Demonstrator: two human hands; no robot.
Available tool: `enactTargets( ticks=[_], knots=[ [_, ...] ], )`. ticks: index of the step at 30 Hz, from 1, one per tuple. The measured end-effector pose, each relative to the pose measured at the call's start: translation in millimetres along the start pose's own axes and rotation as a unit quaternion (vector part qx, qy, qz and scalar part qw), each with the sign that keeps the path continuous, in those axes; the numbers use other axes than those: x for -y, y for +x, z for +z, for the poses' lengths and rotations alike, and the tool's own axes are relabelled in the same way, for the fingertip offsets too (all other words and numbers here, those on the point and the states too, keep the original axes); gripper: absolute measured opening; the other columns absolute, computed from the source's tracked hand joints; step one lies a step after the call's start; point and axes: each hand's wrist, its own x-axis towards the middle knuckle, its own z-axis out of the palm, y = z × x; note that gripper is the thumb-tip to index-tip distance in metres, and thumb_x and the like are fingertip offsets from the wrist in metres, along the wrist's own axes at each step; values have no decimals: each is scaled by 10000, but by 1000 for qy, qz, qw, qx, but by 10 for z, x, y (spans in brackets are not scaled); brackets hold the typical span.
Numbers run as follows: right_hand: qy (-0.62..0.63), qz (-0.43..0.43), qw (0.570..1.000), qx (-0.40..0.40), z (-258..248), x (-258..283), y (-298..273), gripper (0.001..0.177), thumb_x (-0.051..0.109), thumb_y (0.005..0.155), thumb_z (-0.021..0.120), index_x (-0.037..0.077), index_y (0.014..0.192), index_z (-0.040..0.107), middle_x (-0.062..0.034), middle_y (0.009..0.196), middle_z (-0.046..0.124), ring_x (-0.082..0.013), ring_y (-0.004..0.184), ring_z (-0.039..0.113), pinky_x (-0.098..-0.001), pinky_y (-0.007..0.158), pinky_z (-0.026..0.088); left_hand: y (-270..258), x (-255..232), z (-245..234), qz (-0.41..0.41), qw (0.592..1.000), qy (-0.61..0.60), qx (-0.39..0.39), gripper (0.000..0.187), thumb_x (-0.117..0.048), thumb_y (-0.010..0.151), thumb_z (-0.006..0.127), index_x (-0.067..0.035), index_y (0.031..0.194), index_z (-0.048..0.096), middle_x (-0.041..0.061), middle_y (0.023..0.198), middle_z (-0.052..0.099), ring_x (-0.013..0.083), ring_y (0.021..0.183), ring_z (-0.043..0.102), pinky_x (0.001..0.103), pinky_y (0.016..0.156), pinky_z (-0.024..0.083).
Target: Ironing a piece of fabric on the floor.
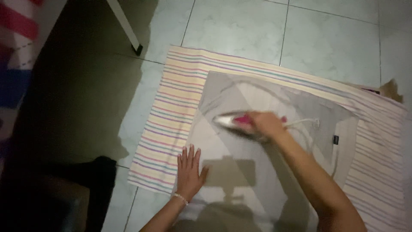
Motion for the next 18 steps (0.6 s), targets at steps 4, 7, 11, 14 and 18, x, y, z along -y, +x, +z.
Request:
enactTargets(
  ticks=[4,7,11,14,18],
  knots=[
    [-14,-123,992,32,-66,600,9,601,598,903,605,101,1236,666,-174,962,751,-380,832,733,-493,739,596,39,-41,-101,11,1000,-16,18,778,-419,909,641,-31,1524,363,210,1653,193,458,1526,104,604,1203,93],
    [-36,-20,997,59,-303,754,363,584,627,933,586,107,1188,668,-176,945,747,-391,806,729,-521,720,589,52,-42,-129,2,999,-24,49,808,-429,880,669,-22,1507,364,220,1638,185,476,1510,97,617,1190,88],
    [-22,73,996,-40,-279,477,942,578,635,943,580,85,1094,675,-190,942,740,-419,812,718,-548,686,569,8,24,-52,23,999,-27,23,760,-443,935,636,-34,1522,382,206,1659,193,463,1526,101,610,1202,92],
    [-12,122,990,-68,-279,458,1123,570,614,924,599,62,1046,665,-193,921,744,-415,842,719,-557,700,559,-10,54,-41,44,999,-19,6,762,-440,972,611,-13,1553,365,220,1675,186,473,1537,92,606,1209,90],
    [27,111,993,-37,-340,686,905,551,613,961,576,86,1090,672,-186,949,752,-392,855,732,-542,754,563,13,11,-102,18,998,-36,44,773,-401,922,631,-19,1536,358,236,1655,163,490,1515,67,616,1191,69]
  ],
)
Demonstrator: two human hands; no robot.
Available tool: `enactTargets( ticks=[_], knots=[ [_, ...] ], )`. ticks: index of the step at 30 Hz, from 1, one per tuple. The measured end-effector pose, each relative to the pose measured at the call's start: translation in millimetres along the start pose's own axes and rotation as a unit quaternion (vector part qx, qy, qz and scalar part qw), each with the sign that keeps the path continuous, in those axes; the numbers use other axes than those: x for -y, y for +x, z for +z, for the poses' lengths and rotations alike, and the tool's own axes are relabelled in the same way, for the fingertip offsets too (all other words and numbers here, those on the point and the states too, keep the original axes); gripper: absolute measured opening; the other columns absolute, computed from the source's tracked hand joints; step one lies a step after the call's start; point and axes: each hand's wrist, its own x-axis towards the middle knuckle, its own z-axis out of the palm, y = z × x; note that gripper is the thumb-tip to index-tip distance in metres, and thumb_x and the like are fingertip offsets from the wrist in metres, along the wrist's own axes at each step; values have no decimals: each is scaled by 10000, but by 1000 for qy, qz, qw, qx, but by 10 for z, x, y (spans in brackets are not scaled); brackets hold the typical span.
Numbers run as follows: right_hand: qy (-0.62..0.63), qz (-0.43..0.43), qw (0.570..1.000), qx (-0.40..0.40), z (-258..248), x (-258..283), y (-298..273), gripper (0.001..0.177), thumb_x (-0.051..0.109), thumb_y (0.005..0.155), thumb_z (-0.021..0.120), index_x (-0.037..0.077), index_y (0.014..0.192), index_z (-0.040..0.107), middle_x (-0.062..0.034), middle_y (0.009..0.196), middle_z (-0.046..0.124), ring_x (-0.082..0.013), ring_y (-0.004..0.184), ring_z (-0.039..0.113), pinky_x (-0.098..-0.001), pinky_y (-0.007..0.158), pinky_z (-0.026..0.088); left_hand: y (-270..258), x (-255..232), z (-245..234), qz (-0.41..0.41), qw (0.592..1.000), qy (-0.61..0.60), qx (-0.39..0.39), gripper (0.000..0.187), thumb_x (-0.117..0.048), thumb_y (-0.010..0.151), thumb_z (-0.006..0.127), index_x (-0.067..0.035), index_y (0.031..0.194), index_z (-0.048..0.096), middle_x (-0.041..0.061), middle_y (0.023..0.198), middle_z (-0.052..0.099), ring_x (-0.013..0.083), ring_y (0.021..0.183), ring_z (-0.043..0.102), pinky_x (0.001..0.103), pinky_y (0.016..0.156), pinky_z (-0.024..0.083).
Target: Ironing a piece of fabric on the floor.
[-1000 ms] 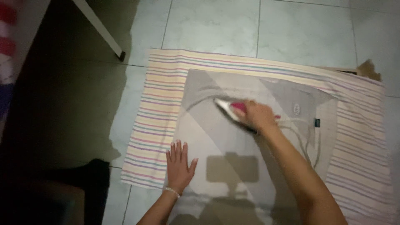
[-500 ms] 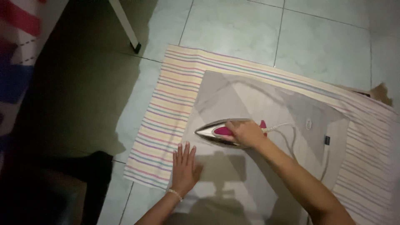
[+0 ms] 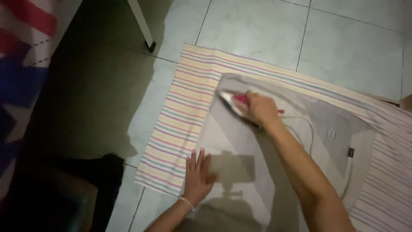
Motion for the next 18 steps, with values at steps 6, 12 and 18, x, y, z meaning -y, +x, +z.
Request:
enactTargets(
  ticks=[6,12,18],
  knots=[
    [-5,-199,978,61,145,186,-479,628,660,898,569,83,1131,658,-185,1020,750,-398,830,731,-521,671,586,3,6,1,-19,999,-23,13,752,-397,913,666,-52,1518,381,167,1654,174,460,1516,56,608,1197,47],
    [-18,-38,999,10,90,-54,279,589,631,960,547,76,1119,667,-216,933,736,-423,758,718,-565,626,557,17,-9,-30,-16,999,-35,12,752,-388,923,664,1,1505,390,185,1666,157,473,1516,60,600,1193,55],
    [-48,9,998,-48,163,-110,369,593,630,982,558,57,1089,666,-192,880,754,-411,784,722,-540,672,566,-41,26,-39,-13,998,-64,-1,717,-343,945,647,-14,1528,389,162,1670,204,454,1537,100,580,1221,66]
  ],
)
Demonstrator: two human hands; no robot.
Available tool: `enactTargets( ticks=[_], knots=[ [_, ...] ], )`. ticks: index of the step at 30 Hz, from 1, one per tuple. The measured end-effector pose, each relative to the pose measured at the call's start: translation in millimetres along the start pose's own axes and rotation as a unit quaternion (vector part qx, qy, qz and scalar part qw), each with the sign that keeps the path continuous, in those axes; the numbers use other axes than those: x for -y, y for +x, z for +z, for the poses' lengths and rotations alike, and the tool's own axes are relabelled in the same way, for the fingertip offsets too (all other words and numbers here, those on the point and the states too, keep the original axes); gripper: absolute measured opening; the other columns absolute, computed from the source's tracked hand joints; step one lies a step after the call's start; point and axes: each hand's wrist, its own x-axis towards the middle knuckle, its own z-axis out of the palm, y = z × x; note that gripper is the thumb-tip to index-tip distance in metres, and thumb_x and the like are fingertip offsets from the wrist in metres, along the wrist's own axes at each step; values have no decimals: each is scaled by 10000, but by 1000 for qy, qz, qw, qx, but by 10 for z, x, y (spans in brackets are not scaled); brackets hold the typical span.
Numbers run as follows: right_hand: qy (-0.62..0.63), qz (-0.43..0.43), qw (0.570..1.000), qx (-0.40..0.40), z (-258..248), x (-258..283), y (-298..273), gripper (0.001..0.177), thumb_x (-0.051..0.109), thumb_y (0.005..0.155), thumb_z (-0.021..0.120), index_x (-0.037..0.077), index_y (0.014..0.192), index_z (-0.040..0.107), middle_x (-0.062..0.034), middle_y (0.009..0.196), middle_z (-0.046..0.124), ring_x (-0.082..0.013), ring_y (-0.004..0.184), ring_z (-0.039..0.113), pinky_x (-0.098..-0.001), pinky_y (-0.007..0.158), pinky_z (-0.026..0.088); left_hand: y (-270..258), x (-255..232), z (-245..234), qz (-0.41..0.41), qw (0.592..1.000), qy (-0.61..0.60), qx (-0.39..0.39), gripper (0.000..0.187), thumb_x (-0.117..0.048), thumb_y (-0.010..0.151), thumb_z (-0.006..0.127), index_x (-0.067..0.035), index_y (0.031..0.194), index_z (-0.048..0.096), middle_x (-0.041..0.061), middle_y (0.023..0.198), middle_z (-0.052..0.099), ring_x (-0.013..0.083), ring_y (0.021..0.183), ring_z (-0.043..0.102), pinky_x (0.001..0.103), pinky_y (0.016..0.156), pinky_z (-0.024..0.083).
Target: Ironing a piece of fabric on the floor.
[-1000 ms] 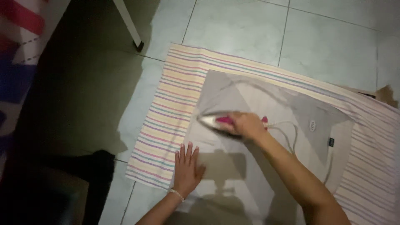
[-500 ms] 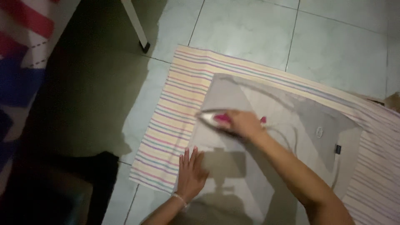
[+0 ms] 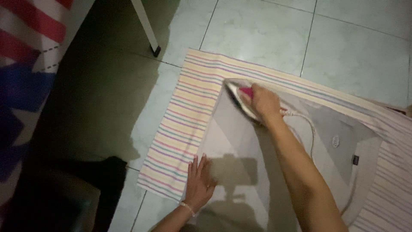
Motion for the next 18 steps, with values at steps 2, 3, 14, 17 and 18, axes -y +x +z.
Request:
enactTargets(
  ticks=[2,3,14,17,18],
  knots=[
    [10,-88,995,37,34,76,-234,569,620,951,580,71,1061,678,-216,913,737,-424,744,713,-543,650,562,-25,42,49,-12,999,-24,-21,819,-304,873,648,36,1550,337,196,1677,235,456,1542,140,581,1237,83],
    [8,-87,996,37,78,111,-451,569,620,951,580,71,1061,678,-216,913,737,-424,744,713,-543,650,562,-63,74,98,-11,999,-26,-21,819,-304,873,648,36,1550,337,196,1677,235,456,1542,140,581,1237,83],
    [75,-195,976,57,140,184,-852,444,541,965,590,119,1093,644,-162,967,743,-381,859,720,-528,726,559,-136,212,284,44,990,3,-131,620,-383,970,535,31,1411,400,283,1588,321,465,1528,185,624,1242,74],
    [56,-37,995,71,-138,133,-212,490,561,951,598,95,1088,668,-210,966,727,-432,806,707,-564,666,544,-127,211,282,85,980,-19,-176,624,-348,1018,527,5,1498,341,275,1635,287,453,1563,178,617,1275,78],
    [58,-38,995,72,-102,101,-120,490,561,951,598,95,1088,668,-210,966,727,-432,806,707,-564,666,544,-146,226,283,83,981,-17,-176,624,-348,1018,527,5,1498,341,275,1635,287,453,1563,178,617,1275,78]
  ],
)
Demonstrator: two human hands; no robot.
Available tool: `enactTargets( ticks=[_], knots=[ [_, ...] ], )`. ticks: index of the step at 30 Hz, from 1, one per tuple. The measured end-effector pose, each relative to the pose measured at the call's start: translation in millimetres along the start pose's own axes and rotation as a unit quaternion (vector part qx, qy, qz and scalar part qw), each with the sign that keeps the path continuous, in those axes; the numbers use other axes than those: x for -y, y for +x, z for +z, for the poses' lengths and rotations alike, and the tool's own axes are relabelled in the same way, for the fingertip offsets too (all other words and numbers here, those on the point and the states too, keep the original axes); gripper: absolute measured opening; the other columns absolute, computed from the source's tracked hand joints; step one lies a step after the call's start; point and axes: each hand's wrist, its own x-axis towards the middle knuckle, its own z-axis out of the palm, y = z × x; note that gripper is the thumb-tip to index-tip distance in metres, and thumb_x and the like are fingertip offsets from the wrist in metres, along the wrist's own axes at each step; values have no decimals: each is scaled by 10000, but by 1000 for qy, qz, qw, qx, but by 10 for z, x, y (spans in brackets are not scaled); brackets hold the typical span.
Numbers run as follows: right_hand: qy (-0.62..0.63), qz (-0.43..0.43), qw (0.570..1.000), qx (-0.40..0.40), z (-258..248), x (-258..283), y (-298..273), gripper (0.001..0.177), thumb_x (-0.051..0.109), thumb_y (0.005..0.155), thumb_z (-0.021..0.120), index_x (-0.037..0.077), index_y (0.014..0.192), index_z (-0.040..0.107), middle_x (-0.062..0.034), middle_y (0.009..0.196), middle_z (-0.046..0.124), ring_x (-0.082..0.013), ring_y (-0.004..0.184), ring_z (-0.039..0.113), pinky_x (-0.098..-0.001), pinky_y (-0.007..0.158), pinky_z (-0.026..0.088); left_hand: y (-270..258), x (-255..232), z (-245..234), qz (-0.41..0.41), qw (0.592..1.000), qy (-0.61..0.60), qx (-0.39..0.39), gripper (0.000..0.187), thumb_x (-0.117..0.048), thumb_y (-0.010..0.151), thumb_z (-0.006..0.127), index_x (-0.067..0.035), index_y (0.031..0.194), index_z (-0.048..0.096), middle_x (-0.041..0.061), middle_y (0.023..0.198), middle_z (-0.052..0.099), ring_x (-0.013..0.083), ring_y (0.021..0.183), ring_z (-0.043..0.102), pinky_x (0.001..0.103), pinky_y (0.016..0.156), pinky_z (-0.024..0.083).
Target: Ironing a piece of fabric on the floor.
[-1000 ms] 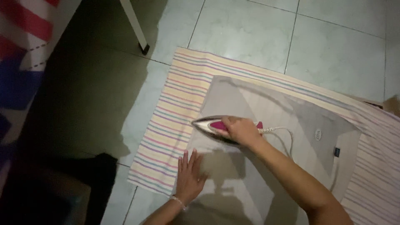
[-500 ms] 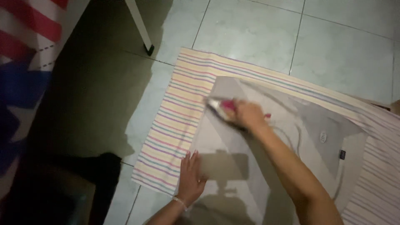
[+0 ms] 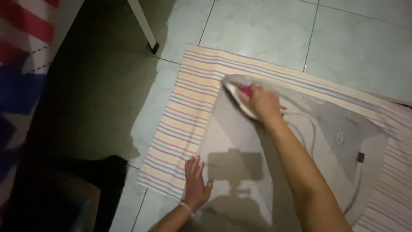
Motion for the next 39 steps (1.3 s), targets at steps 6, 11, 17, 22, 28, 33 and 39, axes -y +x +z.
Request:
enactTargets(
  ticks=[6,11,17,22,28,33,39],
  knots=[
    [-31,24,995,-92,60,41,-82,543,596,948,617,66,1057,659,-207,889,743,-416,810,722,-545,688,566,-141,-51,-97,-47,999,-18,0,691,-182,907,578,14,1500,282,254,1613,280,436,1538,187,565,1264,103],
    [65,-172,983,24,342,401,-1181,574,587,896,637,58,1115,686,-211,1067,734,-415,922,707,-518,779,564,-313,-135,-79,-302,925,-229,-26,946,133,636,496,56,1520,167,277,1640,146,432,1552,173,498,1210,188],
    [-48,-231,968,84,551,558,-1838,484,482,1056,535,32,1233,566,-238,1055,704,-404,878,724,-532,708,581,-138,-86,-143,-119,991,-32,-60,913,-100,606,702,90,1420,335,326,1489,312,497,1432,205,612,1177,146],
    [5,-36,999,27,337,131,-1082,495,480,978,537,25,1164,597,-233,1014,708,-425,836,718,-549,700,568,654,-142,3,-5,995,80,63,769,-416,892,601,-12,1502,363,275,1611,249,524,1503,105,668,1171,44],
    [13,190,979,-67,19,-1059,-855,581,598,989,532,47,1147,625,-233,975,727,-439,862,713,-559,743,552,1282,-1,407,-4,977,146,155,823,-556,967,519,-65,1589,300,216,1669,209,465,1533,125,646,1202,64],
    [9,335,940,-57,-368,-2133,-1414,622,644,988,535,49,1140,635,-244,1044,723,-457,964,695,-575,845,525,1361,56,520,-9,970,192,149,817,-577,940,514,-94,1570,322,168,1669,225,442,1540,137,624,1212,77],
    [-33,451,887,-97,-539,-3314,-2230,605,601,958,627,50,1208,635,-260,1061,724,-468,984,687,-587,844,513,1390,18,487,1,974,180,138,797,-583,963,518,-64,1545,355,217,1643,255,458,1524,150,639,1191,83]
  ],
)
